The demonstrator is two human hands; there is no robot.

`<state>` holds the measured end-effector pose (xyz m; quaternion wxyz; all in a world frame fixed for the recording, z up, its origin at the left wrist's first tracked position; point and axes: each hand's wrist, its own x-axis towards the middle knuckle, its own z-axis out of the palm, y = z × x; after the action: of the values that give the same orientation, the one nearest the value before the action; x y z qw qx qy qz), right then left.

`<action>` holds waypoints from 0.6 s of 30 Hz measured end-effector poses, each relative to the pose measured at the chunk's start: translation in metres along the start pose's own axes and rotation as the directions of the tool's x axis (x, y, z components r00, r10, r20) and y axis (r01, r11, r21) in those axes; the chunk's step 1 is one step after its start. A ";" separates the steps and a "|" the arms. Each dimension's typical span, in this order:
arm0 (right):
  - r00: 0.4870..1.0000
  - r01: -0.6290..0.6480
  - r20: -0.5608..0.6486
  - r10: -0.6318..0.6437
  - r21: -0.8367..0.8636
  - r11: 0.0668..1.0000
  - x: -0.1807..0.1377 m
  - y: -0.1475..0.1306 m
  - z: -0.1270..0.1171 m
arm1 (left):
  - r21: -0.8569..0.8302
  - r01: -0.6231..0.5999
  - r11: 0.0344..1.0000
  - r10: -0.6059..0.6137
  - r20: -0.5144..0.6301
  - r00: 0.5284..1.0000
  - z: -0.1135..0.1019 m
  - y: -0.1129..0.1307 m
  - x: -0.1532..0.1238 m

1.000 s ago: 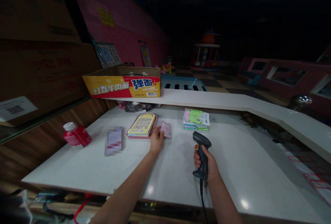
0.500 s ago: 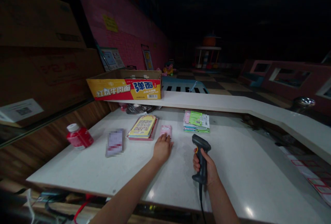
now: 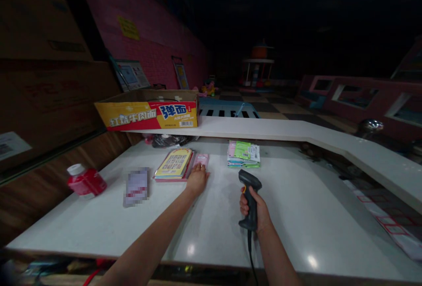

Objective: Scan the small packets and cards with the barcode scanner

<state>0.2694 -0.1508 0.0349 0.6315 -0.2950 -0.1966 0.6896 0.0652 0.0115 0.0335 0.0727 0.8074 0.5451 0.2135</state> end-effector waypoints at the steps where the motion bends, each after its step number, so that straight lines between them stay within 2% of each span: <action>1: 1.000 -0.001 -0.004 0.001 0.003 1.000 0.000 0.000 0.000 | -0.006 -0.012 1.000 0.012 -0.008 1.000 -0.001 0.002 -0.001; 6: 0.999 0.017 -0.031 -0.015 0.055 0.998 0.000 0.000 0.002 | -0.030 -0.118 0.993 0.117 -0.019 0.993 -0.008 0.029 0.002; 11: 1.000 0.017 -0.024 -0.015 0.099 0.995 0.001 -0.001 0.003 | -0.161 -0.197 0.967 0.181 -0.105 0.978 -0.010 0.075 0.032; 14: 1.000 0.006 -0.016 -0.004 0.142 0.990 0.004 -0.001 0.002 | -0.208 -0.163 0.964 0.137 -0.135 0.981 -0.008 0.102 0.057; 18: 1.000 0.003 -0.011 -0.002 0.146 0.989 0.008 -0.002 0.001 | -0.176 -0.025 0.984 0.005 -0.117 0.993 -0.001 0.132 0.081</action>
<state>0.2700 -0.1426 0.0351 0.6533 -0.2514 -0.1426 0.6998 0.2025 0.0327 0.1022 0.1107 0.7882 0.5211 0.3081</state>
